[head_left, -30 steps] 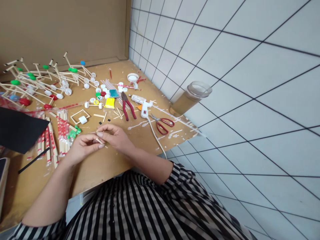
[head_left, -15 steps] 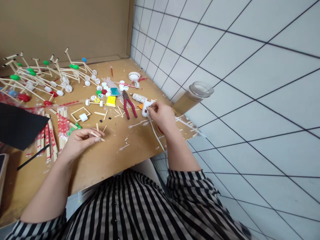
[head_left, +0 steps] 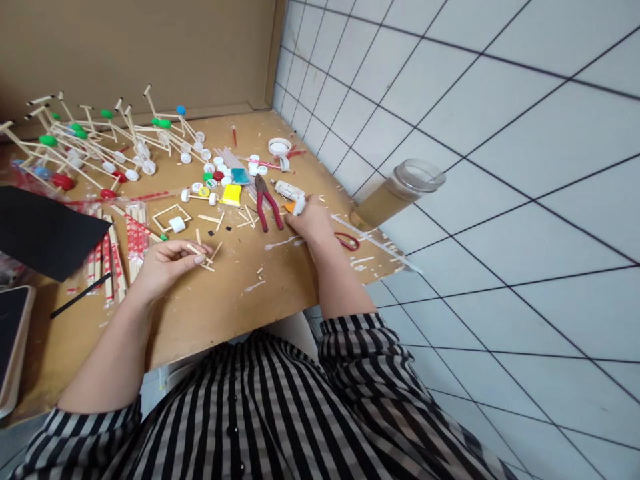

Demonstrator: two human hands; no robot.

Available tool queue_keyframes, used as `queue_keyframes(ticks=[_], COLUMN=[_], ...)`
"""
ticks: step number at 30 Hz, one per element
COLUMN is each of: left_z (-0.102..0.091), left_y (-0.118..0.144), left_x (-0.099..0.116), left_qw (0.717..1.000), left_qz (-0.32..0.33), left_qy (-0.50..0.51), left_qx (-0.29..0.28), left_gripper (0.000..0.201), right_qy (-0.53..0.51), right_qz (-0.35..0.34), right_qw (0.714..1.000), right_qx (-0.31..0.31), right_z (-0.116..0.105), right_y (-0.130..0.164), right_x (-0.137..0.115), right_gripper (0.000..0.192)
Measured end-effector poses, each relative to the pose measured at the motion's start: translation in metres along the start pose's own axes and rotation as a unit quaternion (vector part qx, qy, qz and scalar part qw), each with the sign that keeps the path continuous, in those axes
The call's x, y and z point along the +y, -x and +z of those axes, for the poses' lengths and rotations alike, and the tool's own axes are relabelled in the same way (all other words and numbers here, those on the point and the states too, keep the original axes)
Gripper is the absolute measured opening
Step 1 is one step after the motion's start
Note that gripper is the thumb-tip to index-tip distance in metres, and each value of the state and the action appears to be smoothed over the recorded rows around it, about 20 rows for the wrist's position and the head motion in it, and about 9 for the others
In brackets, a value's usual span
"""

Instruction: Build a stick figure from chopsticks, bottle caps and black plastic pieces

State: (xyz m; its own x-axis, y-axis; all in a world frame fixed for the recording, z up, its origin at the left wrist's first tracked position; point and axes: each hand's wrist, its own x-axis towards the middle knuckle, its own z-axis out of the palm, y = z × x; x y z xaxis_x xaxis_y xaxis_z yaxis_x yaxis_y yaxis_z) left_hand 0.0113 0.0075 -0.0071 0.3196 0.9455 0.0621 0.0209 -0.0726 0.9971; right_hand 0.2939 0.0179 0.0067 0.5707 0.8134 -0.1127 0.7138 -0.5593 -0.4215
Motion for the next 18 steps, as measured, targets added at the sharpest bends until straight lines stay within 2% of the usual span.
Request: queue_keyframes(ticks=[2,4,7,10,12,15,18], left_z=[-0.001,-0.002,-0.004,-0.004,-0.004,-0.004,-0.005], left_y=[0.000,0.000,-0.001,-0.001,-0.001,-0.001,-0.002], left_x=[0.000,0.000,-0.001,-0.001,-0.001,0.001,0.002], left_qw=[1.000,1.000,1.000,1.000,1.000,0.999,0.998], left_qz=[0.003,0.006,0.009,0.011,0.012,0.010,0.009], left_qy=[0.003,0.005,0.009,0.012,0.014,0.020,0.031], left_qx=[0.007,0.015,0.019,0.020,0.024,0.036,0.051], left_gripper=[0.039,0.039,0.038,0.038,0.037,0.035,0.030], right_qy=[-0.022,-0.091,-0.272,-0.355,-0.402,-0.508,-0.579], right_qz=[0.006,0.022,0.082,0.108,0.087,0.020,-0.029], right_qw=[1.000,0.995,0.958,0.928,0.910,0.858,0.815], right_qx=[0.012,0.035,0.046,0.038,0.055,0.070,0.006], right_z=[0.003,0.007,0.011,0.012,0.011,0.009,0.007], right_y=[-0.003,-0.009,-0.019,-0.025,-0.025,-0.017,-0.001], right_x=[0.001,0.005,0.011,0.015,0.017,0.021,0.025], right_gripper=[0.055,0.052,0.053,0.053,0.055,0.053,0.034])
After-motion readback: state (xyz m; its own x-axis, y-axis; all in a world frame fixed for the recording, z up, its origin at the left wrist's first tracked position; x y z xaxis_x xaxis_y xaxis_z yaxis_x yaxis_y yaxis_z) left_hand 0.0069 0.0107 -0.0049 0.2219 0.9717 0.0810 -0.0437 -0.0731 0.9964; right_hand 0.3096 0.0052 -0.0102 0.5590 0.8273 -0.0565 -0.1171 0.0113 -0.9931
